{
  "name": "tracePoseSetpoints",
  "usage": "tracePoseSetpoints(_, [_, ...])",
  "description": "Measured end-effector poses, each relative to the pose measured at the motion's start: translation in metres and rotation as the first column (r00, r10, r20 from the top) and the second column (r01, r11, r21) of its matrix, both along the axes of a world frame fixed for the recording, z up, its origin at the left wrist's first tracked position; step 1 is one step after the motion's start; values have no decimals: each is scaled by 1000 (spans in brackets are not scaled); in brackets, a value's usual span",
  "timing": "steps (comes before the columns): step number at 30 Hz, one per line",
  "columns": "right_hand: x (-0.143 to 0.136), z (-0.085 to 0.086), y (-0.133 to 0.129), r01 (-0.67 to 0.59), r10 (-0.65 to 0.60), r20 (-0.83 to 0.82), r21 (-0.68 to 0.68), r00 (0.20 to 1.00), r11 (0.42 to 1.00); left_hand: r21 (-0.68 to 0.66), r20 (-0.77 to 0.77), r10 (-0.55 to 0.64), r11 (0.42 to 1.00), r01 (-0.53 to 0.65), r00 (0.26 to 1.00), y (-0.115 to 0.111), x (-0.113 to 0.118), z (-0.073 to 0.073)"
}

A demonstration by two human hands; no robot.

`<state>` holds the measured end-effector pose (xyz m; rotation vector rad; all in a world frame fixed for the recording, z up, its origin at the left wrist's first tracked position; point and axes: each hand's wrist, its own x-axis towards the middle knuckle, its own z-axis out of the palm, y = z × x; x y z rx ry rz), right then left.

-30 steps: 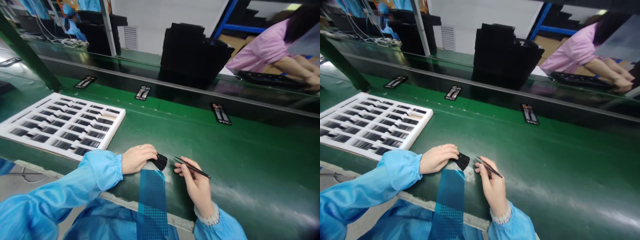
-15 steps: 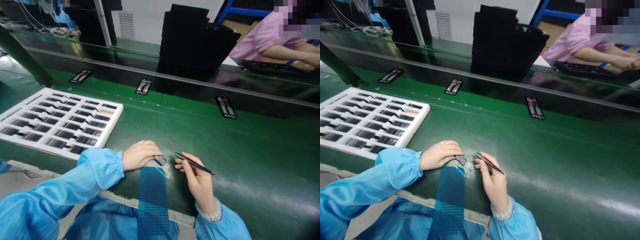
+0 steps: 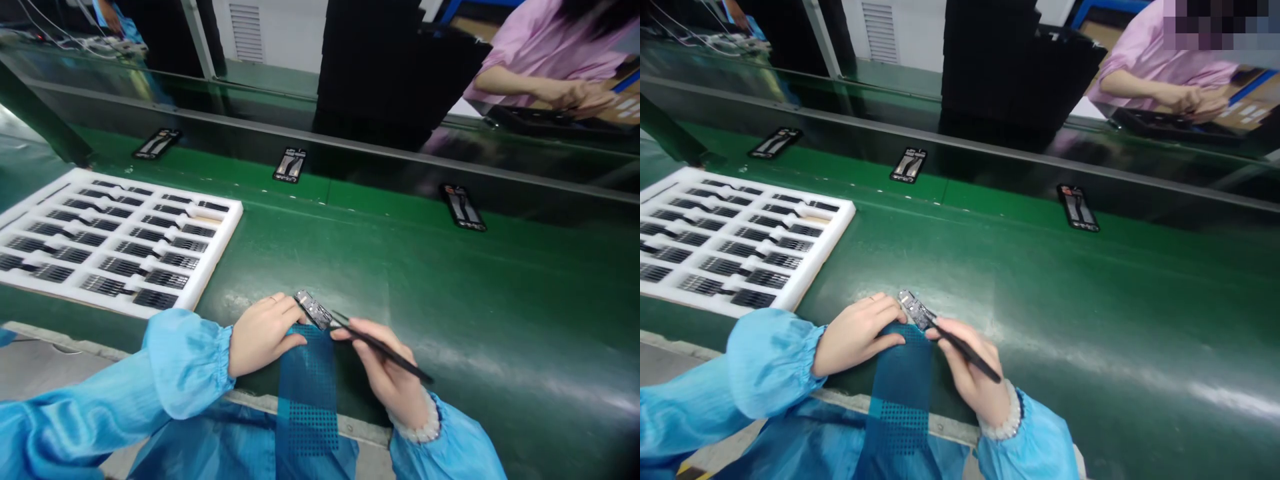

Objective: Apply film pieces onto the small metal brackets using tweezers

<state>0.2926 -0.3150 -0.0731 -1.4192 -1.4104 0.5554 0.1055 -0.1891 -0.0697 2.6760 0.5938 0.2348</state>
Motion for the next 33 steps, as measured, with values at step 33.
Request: tracePoseSetpoints(33, [-5,2,-4,85,-84,20,-11,996,996,-602,167,37,795,72,985,3,18,13])
